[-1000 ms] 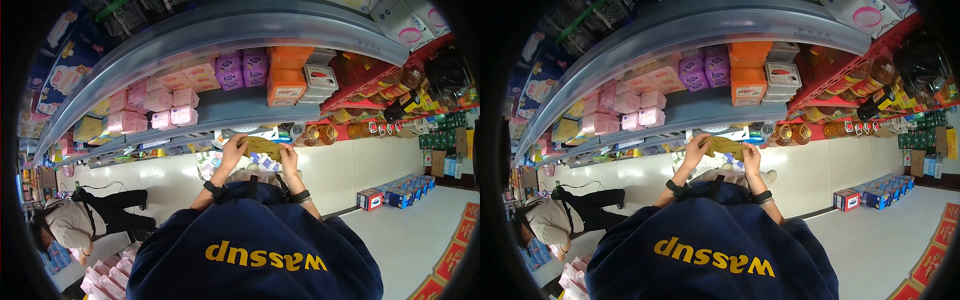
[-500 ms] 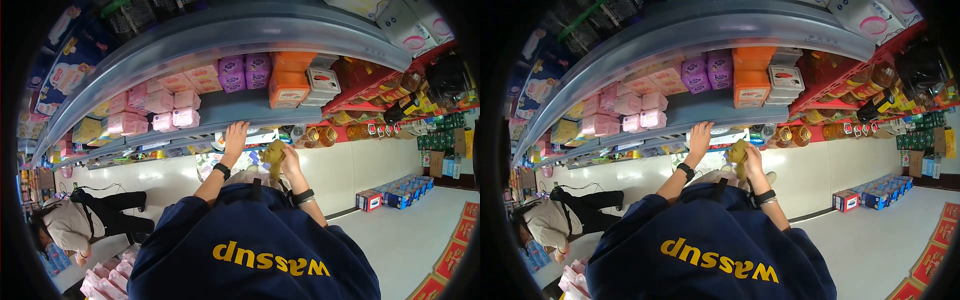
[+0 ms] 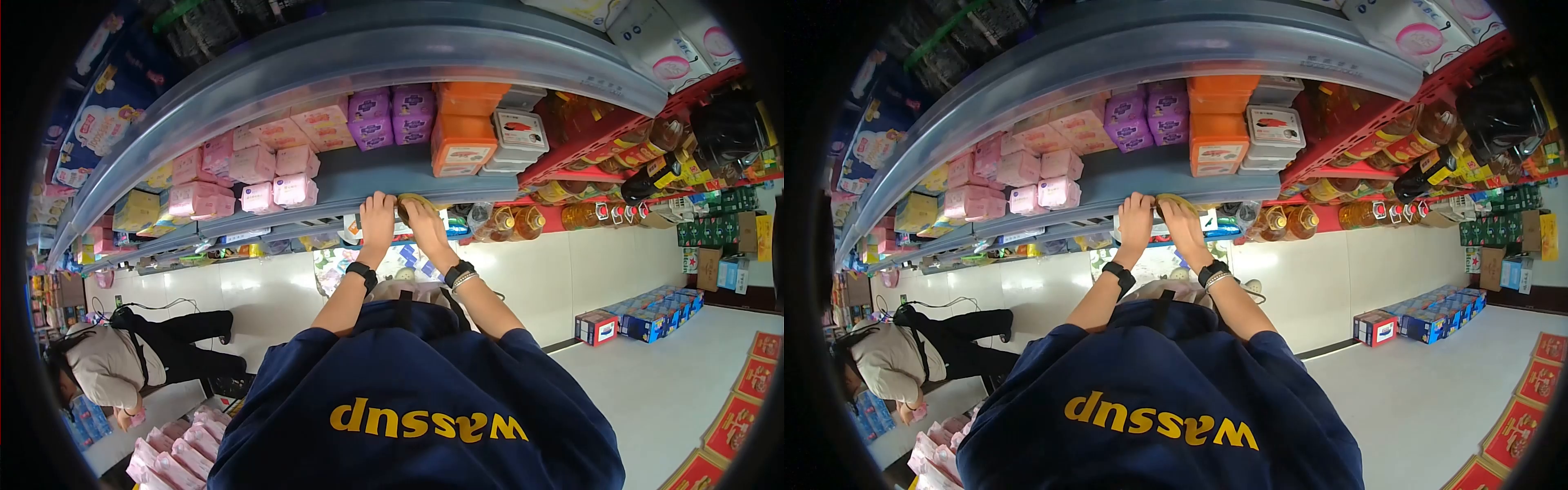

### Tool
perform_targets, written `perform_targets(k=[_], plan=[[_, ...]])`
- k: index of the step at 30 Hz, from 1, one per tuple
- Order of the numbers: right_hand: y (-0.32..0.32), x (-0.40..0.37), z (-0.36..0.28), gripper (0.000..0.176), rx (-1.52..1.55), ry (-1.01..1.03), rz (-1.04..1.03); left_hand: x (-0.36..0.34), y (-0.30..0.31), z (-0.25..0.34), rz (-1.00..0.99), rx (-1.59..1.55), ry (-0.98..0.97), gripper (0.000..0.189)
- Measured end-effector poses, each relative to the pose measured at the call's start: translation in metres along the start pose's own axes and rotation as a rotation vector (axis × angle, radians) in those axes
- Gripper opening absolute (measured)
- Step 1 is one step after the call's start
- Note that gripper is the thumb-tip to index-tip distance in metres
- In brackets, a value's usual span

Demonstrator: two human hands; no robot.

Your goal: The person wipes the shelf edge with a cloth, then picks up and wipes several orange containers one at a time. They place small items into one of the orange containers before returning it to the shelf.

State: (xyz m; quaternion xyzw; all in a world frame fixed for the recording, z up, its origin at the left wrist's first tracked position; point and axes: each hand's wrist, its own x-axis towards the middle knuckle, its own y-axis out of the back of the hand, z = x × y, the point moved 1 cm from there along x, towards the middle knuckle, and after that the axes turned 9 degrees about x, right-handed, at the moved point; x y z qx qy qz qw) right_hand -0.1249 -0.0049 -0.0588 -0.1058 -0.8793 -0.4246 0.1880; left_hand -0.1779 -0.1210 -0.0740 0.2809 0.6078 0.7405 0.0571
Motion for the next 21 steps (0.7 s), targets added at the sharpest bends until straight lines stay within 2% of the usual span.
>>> perform_targets(k=[3, 7, 11, 13, 15, 16, 18, 19, 21], plan=[[0.010, -0.003, 0.012, 0.038, -0.096, -0.022, -0.043, 0.000, 0.001, -0.001, 0.028, 0.012, -0.024, 0.015], [0.042, -0.014, 0.040, 0.032, -0.263, -0.056, -0.033, 0.001, -0.001, -0.002, 0.085, 0.027, -0.043, 0.012], [0.083, -0.035, 0.086, 0.032, -0.442, -0.255, -0.043, 0.001, -0.002, -0.003, 0.067, 0.049, -0.051, 0.013], [0.105, -0.039, 0.106, 0.031, -0.461, -0.339, 0.020, 0.000, -0.002, -0.001, 0.045, 0.049, -0.033, 0.014], [0.126, -0.040, 0.120, 0.028, -0.380, -0.507, 0.106, -0.001, -0.001, -0.001, 0.043, 0.018, -0.023, 0.014], [0.133, -0.042, 0.124, 0.028, -0.387, -0.509, 0.112, 0.001, 0.000, 0.000, 0.042, -0.012, -0.012, 0.015], [0.149, -0.048, 0.134, 0.027, -0.115, -0.714, 0.517, 0.003, 0.001, 0.000, 0.033, -0.034, -0.009, 0.017], [0.153, -0.058, 0.147, 0.027, -0.121, -0.713, 0.521, 0.003, 0.003, 0.000, 0.014, -0.049, -0.002, 0.018], [0.155, -0.083, 0.173, 0.027, -0.030, -0.982, 0.699, 0.005, 0.007, -0.002, -0.043, -0.093, 0.009, 0.021]])
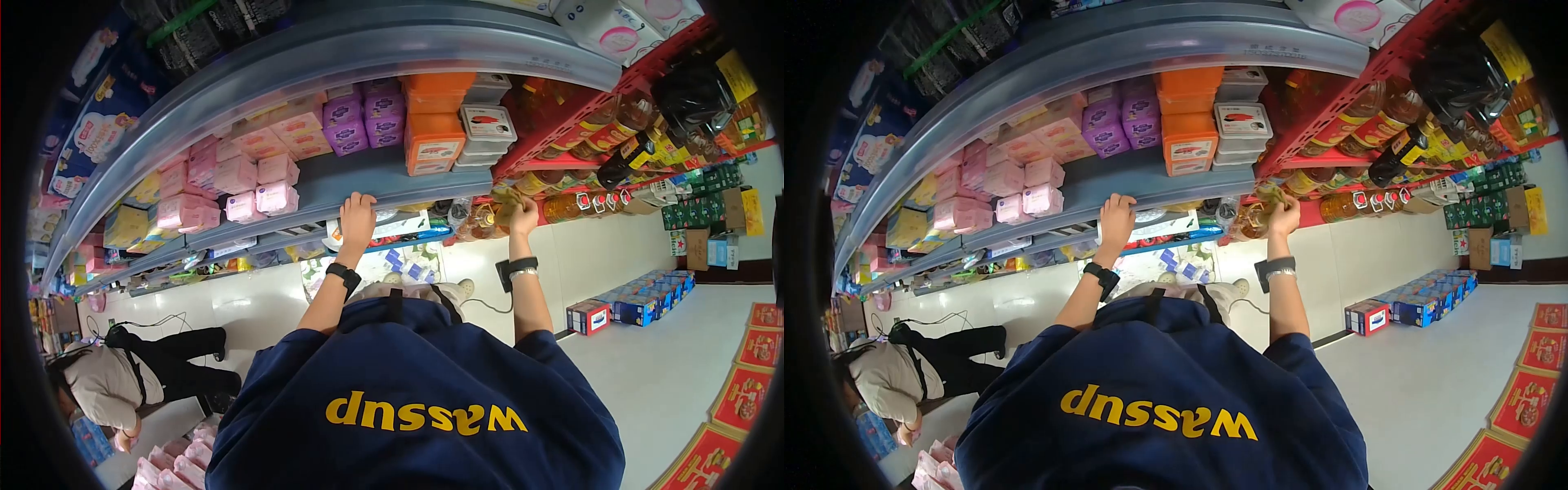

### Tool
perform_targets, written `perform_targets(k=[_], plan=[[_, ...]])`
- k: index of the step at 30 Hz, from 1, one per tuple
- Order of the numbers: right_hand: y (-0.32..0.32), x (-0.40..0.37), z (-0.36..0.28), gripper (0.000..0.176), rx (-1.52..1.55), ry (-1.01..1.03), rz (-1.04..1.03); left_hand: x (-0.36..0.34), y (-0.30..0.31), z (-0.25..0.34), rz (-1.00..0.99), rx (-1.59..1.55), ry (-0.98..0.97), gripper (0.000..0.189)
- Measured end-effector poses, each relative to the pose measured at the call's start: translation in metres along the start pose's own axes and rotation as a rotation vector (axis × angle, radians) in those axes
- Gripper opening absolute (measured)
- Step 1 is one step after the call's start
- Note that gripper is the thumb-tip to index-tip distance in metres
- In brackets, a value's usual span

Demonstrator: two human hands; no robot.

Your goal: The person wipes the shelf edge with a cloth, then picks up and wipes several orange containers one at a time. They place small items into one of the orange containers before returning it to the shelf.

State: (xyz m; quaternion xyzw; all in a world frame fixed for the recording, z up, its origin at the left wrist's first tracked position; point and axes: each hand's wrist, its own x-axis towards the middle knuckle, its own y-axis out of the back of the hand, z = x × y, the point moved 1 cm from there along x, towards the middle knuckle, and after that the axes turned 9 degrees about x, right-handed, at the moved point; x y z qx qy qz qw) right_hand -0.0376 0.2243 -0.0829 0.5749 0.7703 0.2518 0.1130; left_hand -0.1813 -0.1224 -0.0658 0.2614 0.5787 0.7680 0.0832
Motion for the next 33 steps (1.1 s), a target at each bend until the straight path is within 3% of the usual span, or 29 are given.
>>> perform_targets(k=[1, 3, 4, 5, 8, 12, 14, 16, 18, 20, 22, 28, 33], plan=[[-0.001, 0.001, 0.018, 0.027, 0.001, 0.001, 0.003, 0.001, 0.003, 0.000, -0.026, -0.033, 0.003, 0.022], [0.006, -0.008, 0.048, 0.026, 0.377, 0.013, -0.045, -0.001, 0.005, -0.001, -0.053, -0.068, 0.006, 0.022], [0.012, -0.018, 0.046, 0.026, 0.377, 0.017, -0.042, -0.001, 0.006, -0.001, -0.048, -0.068, -0.004, 0.024], [0.014, -0.032, 0.046, 0.025, 0.532, -0.114, -0.063, -0.001, 0.006, 0.000, -0.043, -0.068, -0.014, 0.026], [0.027, -0.077, 0.013, 0.024, 0.755, -0.346, -0.201, -0.005, 0.025, 0.016, -0.064, -0.178, 0.037, 0.028], [0.023, -0.118, -0.027, 0.029, 0.924, -0.343, -0.401, -0.014, 0.023, 0.042, -0.184, -0.488, -0.065, 0.036], [0.017, -0.126, -0.034, 0.029, 0.949, -0.364, -0.444, -0.013, 0.023, 0.053, -0.162, -0.338, -0.219, 0.042], [0.013, -0.129, -0.037, 0.029, 0.962, -0.394, -0.362, -0.012, 0.006, 0.057, -0.179, -0.287, -0.216, 0.050], [0.015, -0.130, -0.043, 0.030, 0.980, -0.414, -0.404, -0.010, -0.013, 0.059, 0.014, -0.059, -0.243, 0.047], [0.019, -0.131, -0.054, 0.029, 1.104, -0.602, -0.423, -0.009, -0.020, 0.057, 0.046, 0.020, -0.264, 0.048], [0.018, -0.127, -0.057, 0.028, 1.127, -0.626, -0.447, -0.009, -0.025, 0.058, 0.080, 0.030, -0.264, 0.053], [-0.002, -0.110, -0.064, 0.026, 1.196, -0.534, -0.504, -0.014, -0.026, 0.065, -0.109, -0.050, -0.120, 0.057], [-0.015, -0.105, -0.063, 0.023, 1.158, -0.516, -0.479, -0.007, -0.025, 0.061, -0.125, -0.088, -0.103, 0.053]])
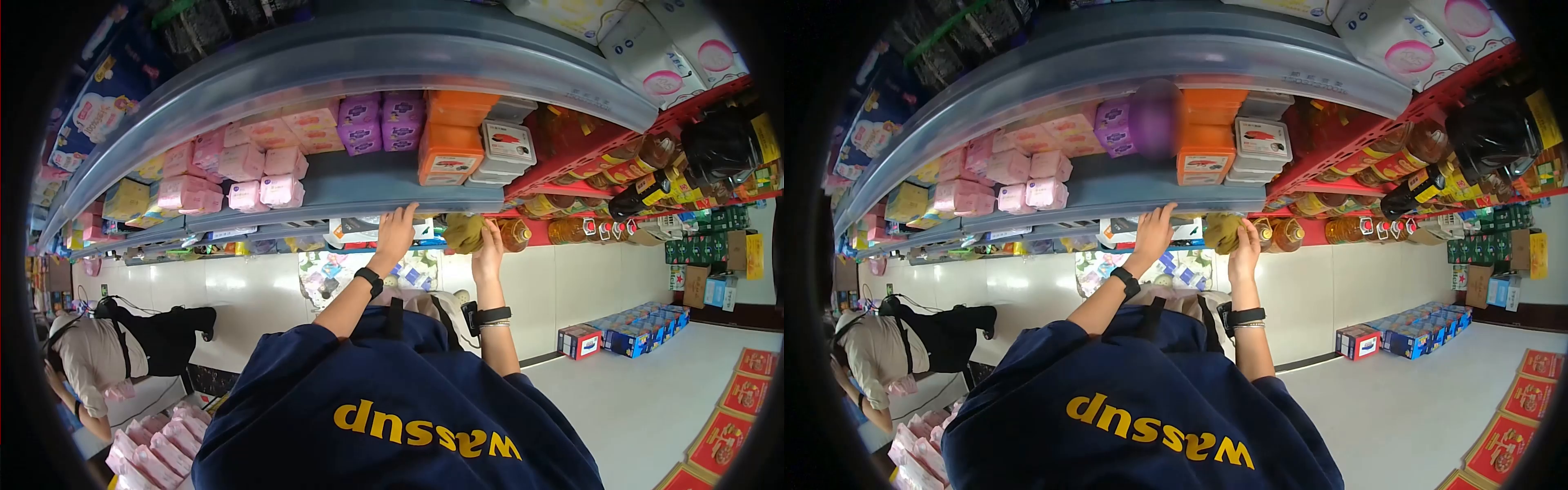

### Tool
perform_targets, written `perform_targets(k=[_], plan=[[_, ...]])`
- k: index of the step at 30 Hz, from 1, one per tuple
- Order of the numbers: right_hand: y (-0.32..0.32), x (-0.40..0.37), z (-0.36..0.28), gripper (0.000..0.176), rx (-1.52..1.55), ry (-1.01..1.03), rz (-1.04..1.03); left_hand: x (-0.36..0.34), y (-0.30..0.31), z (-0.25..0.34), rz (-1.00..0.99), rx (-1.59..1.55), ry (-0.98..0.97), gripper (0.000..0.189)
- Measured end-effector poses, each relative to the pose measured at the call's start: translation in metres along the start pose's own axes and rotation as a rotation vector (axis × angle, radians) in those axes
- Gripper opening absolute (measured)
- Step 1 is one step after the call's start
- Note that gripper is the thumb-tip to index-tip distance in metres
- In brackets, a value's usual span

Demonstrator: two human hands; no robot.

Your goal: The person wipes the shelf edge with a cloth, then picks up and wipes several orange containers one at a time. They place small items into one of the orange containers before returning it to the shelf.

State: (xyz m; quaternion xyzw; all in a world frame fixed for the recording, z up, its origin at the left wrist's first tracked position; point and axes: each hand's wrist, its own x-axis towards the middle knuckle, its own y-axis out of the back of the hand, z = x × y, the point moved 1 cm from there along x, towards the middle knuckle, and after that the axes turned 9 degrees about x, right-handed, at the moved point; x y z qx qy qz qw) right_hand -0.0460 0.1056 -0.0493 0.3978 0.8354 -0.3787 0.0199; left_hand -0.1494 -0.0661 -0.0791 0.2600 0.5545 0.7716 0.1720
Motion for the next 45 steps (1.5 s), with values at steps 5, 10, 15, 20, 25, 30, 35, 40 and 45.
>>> perform_targets(k=[5, 10, 15, 20, 25, 30, 35, 40, 45], plan=[[0.005, 0.004, 0.006, 0.024, -0.085, 0.047, -0.008, 0.007, 0.000, 0.004, 0.051, -0.118, 0.029, 0.039], [-0.034, 0.004, 0.020, 0.031, -0.753, 0.380, -0.230, 0.009, 0.000, 0.009, -0.079, -0.194, 0.109, 0.035], [-0.058, 0.011, 0.055, 0.035, -1.276, 0.717, -0.643, 0.013, -0.008, 0.007, -0.073, -0.201, 0.143, 0.028], [-0.053, 0.021, 0.050, 0.037, -1.555, 0.905, -0.687, 0.013, -0.003, 0.005, -0.064, -0.210, 0.134, 0.031], [-0.027, 0.037, 0.028, 0.036, -1.704, 0.905, -0.627, 0.013, 0.000, 0.001, -0.081, -0.208, 0.105, 0.025], [-0.005, 0.053, 0.007, 0.036, -1.780, 0.958, -0.610, 0.012, -0.002, -0.001, -0.070, -0.197, 0.092, 0.027], [0.018, 0.070, -0.027, 0.033, -1.895, 0.971, -0.493, 0.012, 0.001, -0.001, -0.089, -0.210, 0.083, 0.030], [0.018, 0.076, -0.040, 0.027, -2.021, 1.009, -0.489, 0.013, -0.001, 0.000, -0.135, -0.201, 0.106, 0.036], [0.045, 0.078, -0.068, 0.020, -1.690, 0.758, 0.048, 0.012, -0.001, 0.002, -0.168, -0.231, 0.110, 0.036]])
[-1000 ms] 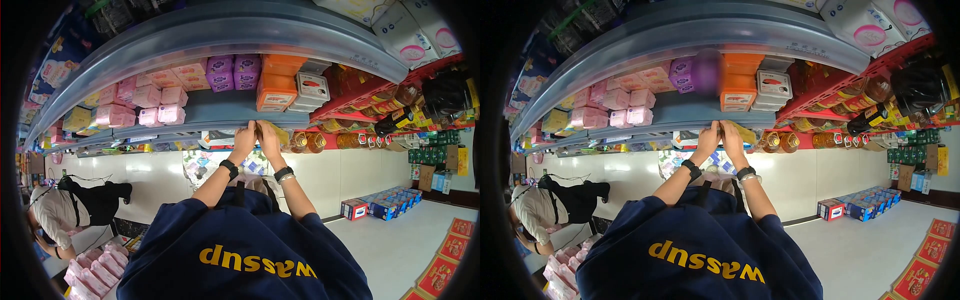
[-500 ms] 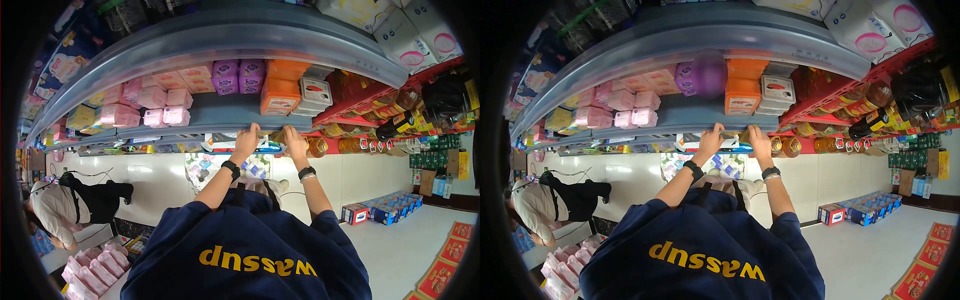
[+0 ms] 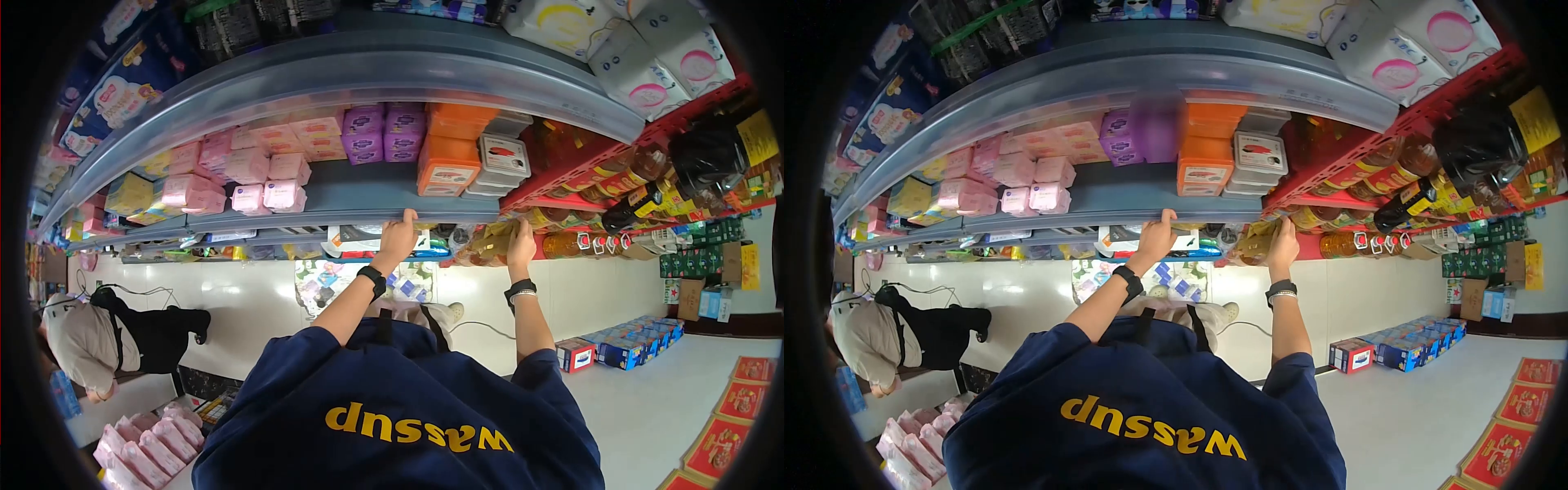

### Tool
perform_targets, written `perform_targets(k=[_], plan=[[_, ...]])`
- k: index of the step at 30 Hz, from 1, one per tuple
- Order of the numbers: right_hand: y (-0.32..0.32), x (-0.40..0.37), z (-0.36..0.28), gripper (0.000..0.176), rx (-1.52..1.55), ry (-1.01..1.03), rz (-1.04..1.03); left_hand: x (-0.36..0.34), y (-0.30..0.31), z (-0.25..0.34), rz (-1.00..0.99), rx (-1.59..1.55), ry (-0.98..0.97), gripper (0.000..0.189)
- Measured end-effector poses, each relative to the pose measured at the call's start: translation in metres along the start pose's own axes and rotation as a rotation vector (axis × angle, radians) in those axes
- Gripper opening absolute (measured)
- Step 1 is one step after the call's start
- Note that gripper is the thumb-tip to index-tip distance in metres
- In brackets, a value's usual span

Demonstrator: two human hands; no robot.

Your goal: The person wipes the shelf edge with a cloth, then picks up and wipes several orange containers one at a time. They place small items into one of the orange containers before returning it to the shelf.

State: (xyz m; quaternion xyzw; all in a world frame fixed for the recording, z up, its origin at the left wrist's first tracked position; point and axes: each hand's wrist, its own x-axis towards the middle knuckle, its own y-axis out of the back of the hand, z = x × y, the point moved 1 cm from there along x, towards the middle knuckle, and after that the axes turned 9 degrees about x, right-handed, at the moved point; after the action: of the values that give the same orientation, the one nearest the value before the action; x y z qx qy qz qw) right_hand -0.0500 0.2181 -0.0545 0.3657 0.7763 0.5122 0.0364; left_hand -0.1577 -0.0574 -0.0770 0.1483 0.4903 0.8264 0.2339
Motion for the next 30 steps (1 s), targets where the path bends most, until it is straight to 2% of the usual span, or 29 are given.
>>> perform_targets(k=[4, 5, 6, 7, 8, 10, 12, 14, 16, 18, 19, 20, 22, 23, 24, 26, 27, 28, 29, 30], plan=[[0.020, -0.016, -0.007, 0.023, 0.103, 0.086, 0.080, 0.001, 0.004, 0.010, 0.014, 0.018, 0.029, 0.042], [0.024, -0.020, -0.011, 0.024, 0.207, 0.073, 0.171, 0.001, 0.005, 0.010, -0.054, 0.050, 0.033, 0.052], [0.027, -0.026, -0.017, 0.025, 0.314, 0.060, 0.261, 0.000, 0.009, 0.013, -0.051, 0.049, 0.024, 0.052], [0.038, -0.032, -0.031, 0.026, 0.414, -0.069, 0.275, -0.003, 0.015, 0.016, -0.136, 0.008, 0.044, 0.055], [0.044, -0.035, -0.040, 0.026, 0.413, -0.071, 0.286, -0.004, 0.019, 0.018, -0.222, -0.032, 0.063, 0.059], [0.060, -0.044, -0.056, 0.026, 0.604, -0.155, 0.374, -0.005, 0.016, 0.019, -0.236, -0.067, 0.020, 0.065], [0.078, -0.052, -0.078, 0.025, 0.640, -0.188, 0.387, -0.008, 0.024, 0.030, -0.260, -0.395, -0.090, 0.069], [0.090, -0.061, -0.098, 0.025, 0.897, -0.201, 0.450, -0.017, 0.050, 0.060, -0.261, -0.492, -0.125, 0.070], [0.111, -0.069, -0.125, 0.025, 0.944, -0.241, 0.423, -0.025, 0.070, 0.085, -0.257, -0.593, -0.155, 0.071], [0.120, -0.074, -0.139, 0.024, 1.055, -0.245, 0.351, -0.030, 0.078, 0.100, -0.324, -0.626, -0.277, 0.071], [0.122, -0.078, -0.143, 0.024, 1.066, -0.235, 0.332, -0.032, 0.072, 0.100, -0.210, -0.635, -0.373, 0.055], [0.125, -0.080, -0.146, 0.024, 1.066, -0.238, 0.331, -0.032, 0.071, 0.100, -0.212, -0.634, -0.371, 0.055], [0.128, -0.085, -0.150, 0.024, 1.085, -0.222, 0.313, -0.034, 0.084, 0.102, -0.312, -0.595, -0.262, 0.038], [0.127, -0.087, -0.149, 0.024, 1.087, -0.228, 0.310, -0.038, 0.094, 0.106, -0.245, -0.603, -0.233, 0.026], [0.126, -0.087, -0.145, 0.028, 1.115, -0.238, 0.298, -0.039, 0.093, 0.104, -0.249, -0.602, -0.229, 0.026], [0.124, -0.088, -0.141, 0.032, 1.145, -0.246, 0.281, -0.037, 0.089, 0.100, -0.235, -1.038, -0.172, 0.024], [0.122, -0.090, -0.140, 0.038, 1.169, -0.210, 0.209, -0.040, 0.111, 0.110, -0.235, -1.165, -0.148, 0.022], [0.121, -0.090, -0.141, 0.045, 1.192, -0.173, 0.136, -0.042, 0.121, 0.112, -0.230, -1.164, -0.144, 0.022], [0.120, -0.091, -0.145, 0.053, 1.318, -0.157, 0.028, -0.044, 0.126, 0.112, -0.332, -1.213, -0.122, 0.027], [0.122, -0.094, -0.152, 0.053, 1.321, -0.157, 0.024, -0.046, 0.129, 0.112, -0.434, -1.259, -0.101, 0.033]])
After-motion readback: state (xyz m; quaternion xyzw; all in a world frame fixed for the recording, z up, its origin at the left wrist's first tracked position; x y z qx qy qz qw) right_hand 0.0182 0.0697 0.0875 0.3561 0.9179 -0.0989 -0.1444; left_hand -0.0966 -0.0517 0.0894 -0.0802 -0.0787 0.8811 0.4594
